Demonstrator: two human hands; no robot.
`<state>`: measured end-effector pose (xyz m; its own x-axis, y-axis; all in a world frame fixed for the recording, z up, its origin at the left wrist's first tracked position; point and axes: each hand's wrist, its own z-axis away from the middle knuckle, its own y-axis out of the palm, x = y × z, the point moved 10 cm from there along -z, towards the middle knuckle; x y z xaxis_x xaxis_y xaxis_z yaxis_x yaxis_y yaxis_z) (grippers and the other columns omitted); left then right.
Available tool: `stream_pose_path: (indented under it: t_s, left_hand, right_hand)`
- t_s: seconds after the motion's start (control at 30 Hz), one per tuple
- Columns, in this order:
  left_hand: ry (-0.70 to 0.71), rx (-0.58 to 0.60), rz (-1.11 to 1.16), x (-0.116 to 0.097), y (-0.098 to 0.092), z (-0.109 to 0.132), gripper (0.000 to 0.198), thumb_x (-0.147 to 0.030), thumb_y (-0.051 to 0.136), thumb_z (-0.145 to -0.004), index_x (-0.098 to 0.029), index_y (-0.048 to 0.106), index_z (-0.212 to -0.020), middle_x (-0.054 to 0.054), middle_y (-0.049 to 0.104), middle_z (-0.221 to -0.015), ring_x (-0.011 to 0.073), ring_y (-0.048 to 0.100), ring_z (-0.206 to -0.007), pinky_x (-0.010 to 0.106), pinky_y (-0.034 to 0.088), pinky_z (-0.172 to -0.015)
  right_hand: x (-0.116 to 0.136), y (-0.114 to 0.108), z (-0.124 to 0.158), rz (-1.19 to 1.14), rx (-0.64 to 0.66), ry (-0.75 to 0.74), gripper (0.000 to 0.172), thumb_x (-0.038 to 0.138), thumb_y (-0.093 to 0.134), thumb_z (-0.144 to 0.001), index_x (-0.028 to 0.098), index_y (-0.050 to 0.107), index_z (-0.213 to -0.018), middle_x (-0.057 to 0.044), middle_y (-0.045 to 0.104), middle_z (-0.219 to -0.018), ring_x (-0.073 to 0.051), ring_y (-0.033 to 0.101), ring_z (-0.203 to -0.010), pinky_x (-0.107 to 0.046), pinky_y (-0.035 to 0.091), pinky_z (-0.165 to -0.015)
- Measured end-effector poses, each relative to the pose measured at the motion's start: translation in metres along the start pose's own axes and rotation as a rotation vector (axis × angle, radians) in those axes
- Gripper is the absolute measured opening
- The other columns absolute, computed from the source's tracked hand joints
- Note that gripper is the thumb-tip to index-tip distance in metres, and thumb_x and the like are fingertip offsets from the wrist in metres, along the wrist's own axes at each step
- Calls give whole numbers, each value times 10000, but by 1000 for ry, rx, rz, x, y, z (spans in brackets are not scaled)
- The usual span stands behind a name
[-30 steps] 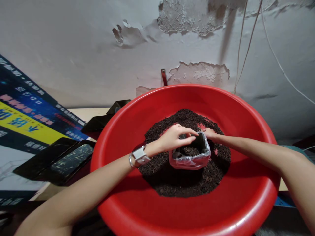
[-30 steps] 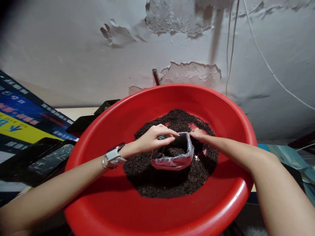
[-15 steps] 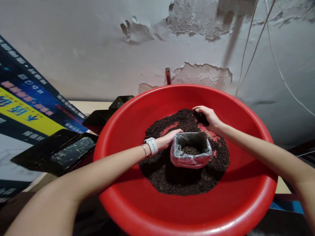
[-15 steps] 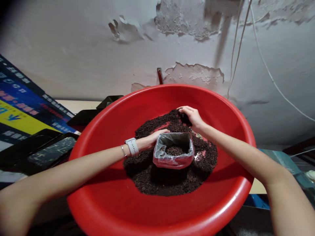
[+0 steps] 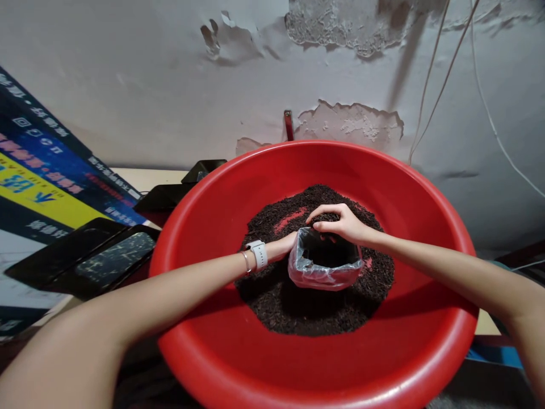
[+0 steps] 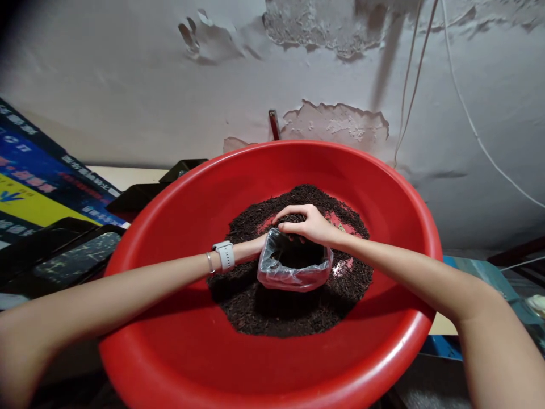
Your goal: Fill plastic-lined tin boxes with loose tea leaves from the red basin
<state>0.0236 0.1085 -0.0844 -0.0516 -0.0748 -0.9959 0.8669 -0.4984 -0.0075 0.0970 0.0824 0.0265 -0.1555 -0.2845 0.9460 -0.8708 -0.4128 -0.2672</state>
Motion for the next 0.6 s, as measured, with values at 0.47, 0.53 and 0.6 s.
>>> stream_pose_path:
  t_s: [0.47,0.53,0.6]
  left_hand:
    - [-119,102,38,6,11,2,285,-431,665,-715,-149,624,-726,-6,607,-624,174,547,-714,301,480,-671]
    - [-128,100,39,10,10,-1,303,-432,685,-683,-141,637,-753,0,620,-649,174,549,-720,322,489,-703]
    - [-139,96,38,16,8,-4,342,-443,700,-647,-132,646,-778,9,627,-670,174,547,-722,343,491,-731]
  right_hand:
    - [-1,3,0,11,31,3,174,266,615,-690,146,673,-801,0,652,-789,-97,556,-619,-206,432,-529]
    - [0,3,0,4,27,-5,162,253,616,-684,144,675,-788,1,658,-784,-93,555,-622,-201,434,-540]
    - [1,2,0,-8,18,-14,147,241,619,-675,139,674,-765,-1,656,-765,-95,558,-633,-199,438,-547]
